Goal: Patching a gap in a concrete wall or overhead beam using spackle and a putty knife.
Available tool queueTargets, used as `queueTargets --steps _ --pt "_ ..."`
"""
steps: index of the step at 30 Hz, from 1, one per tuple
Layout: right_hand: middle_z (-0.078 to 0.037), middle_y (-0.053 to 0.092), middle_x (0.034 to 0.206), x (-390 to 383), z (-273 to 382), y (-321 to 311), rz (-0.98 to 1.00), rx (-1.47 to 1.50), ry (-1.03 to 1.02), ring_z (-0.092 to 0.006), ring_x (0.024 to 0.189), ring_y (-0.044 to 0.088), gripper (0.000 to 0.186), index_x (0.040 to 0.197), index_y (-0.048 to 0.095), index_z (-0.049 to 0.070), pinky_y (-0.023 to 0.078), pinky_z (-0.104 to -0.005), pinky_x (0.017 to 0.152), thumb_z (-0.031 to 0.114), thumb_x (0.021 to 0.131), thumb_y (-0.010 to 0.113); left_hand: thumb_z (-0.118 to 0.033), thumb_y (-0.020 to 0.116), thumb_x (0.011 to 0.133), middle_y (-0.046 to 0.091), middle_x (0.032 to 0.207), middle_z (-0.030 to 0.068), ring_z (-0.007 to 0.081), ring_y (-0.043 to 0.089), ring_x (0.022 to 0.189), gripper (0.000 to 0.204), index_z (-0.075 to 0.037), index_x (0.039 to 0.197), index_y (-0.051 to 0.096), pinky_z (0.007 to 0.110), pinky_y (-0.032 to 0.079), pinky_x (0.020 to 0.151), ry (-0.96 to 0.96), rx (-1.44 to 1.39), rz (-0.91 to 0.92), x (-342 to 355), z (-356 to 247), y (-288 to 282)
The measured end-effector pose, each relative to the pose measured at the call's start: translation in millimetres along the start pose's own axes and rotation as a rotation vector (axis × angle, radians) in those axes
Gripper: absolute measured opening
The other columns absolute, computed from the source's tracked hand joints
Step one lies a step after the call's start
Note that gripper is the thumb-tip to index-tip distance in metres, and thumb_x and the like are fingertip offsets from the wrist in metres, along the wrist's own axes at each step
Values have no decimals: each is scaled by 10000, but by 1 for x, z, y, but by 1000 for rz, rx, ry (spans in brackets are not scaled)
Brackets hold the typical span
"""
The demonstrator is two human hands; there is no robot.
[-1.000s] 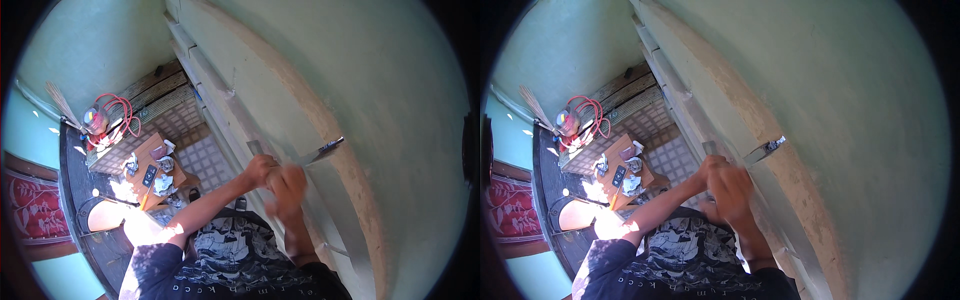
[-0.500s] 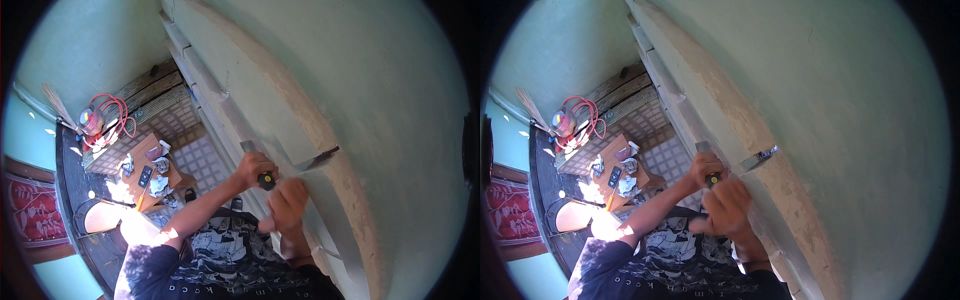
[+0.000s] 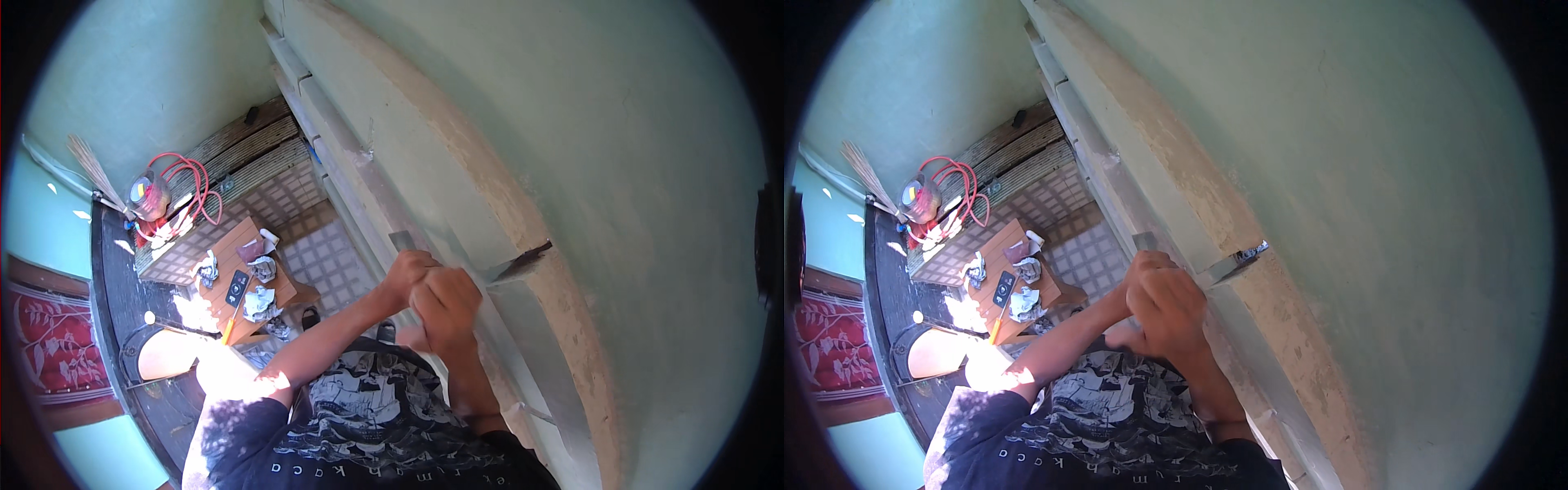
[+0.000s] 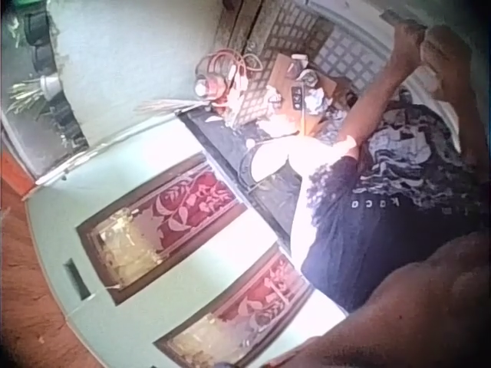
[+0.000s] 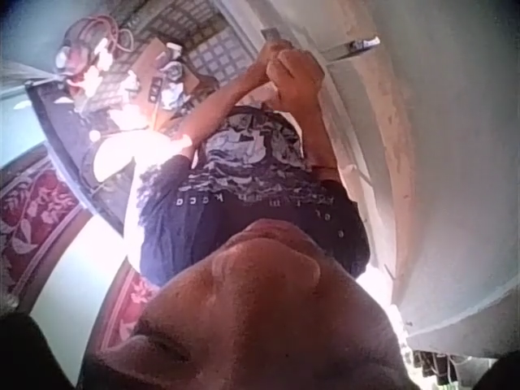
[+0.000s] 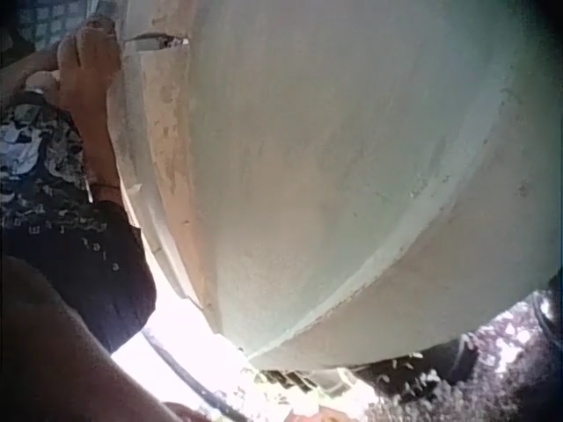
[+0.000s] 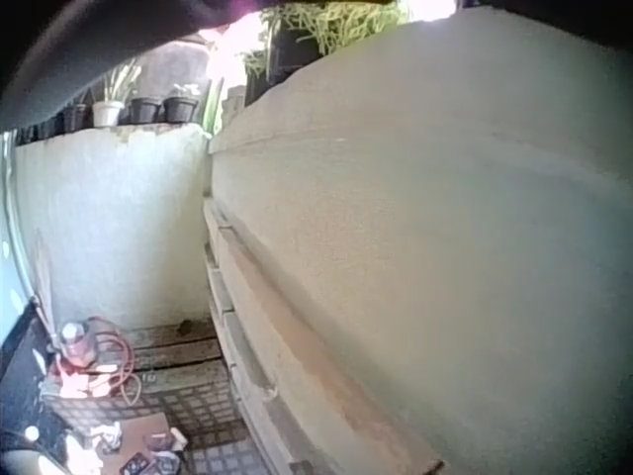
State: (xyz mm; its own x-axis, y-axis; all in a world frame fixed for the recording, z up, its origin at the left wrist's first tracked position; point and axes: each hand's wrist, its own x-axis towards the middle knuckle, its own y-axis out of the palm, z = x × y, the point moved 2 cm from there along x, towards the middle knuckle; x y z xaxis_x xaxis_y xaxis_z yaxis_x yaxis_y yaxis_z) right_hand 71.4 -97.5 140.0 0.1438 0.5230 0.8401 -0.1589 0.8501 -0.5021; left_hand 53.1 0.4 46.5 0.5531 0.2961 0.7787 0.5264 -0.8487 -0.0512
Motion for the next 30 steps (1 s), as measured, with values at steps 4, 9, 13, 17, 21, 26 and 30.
queueTargets --steps 4,9,13,17,21,26,30 --pt "-68 347 564 2 34 -42 93 28 -3 -236 474 413 517 531 346 96 298 -344 460 474 797 578 -238 701 554 547 590 54 278 568 581 190 -126 650 582 355 412 500 -32 189 328 -10 5 6" --pt "-44 341 557 5 -6 6 26 113 -21 -213 449 387 501 547 377 96 275 -331 439 485 787 583 -198 702 578 560 583 31 267 548 532 149 -140 621 573 363 408 491 -153 5 44 -7 1 4" --pt "-68 394 629 4 29 -38 130 60 21 -253 534 429 495 607 406 82 305 -360 484 510 809 552 -199 719 561 548 565 56 292 538 522 164 -137 612 577 371 399 478 -39 227 297 -1 4 2" --pt "-35 342 532 7 -5 0 -30 32 -34 -202 428 392 591 528 375 103 267 -316 428 581 865 464 -162 705 570 557 567 37 265 546 518 128 -158 617 586 369 412 487 -139 -70 -32 1 -9 8" --pt "-39 394 605 6 36 -46 105 72 -31 -205 528 434 548 587 402 102 335 -334 504 570 869 448 -164 701 540 585 615 70 278 573 566 138 -150 641 608 386 435 509 -126 172 305 -14 18 4" --pt "-39 379 586 0 -11 7 42 90 124 -197 492 419 627 544 391 107 336 -330 493 648 859 423 -164 676 527 584 616 66 273 579 575 139 -140 635 592 385 431 503 -186 -133 45 3 -5 6" --pt "-75 482 713 8 33 -52 244 59 49 -260 627 497 515 698 489 64 373 -358 546 564 819 501 -172 676 530 554 584 58 282 569 564 143 -140 629 578 385 424 499 -43 185 306 -6 6 3"
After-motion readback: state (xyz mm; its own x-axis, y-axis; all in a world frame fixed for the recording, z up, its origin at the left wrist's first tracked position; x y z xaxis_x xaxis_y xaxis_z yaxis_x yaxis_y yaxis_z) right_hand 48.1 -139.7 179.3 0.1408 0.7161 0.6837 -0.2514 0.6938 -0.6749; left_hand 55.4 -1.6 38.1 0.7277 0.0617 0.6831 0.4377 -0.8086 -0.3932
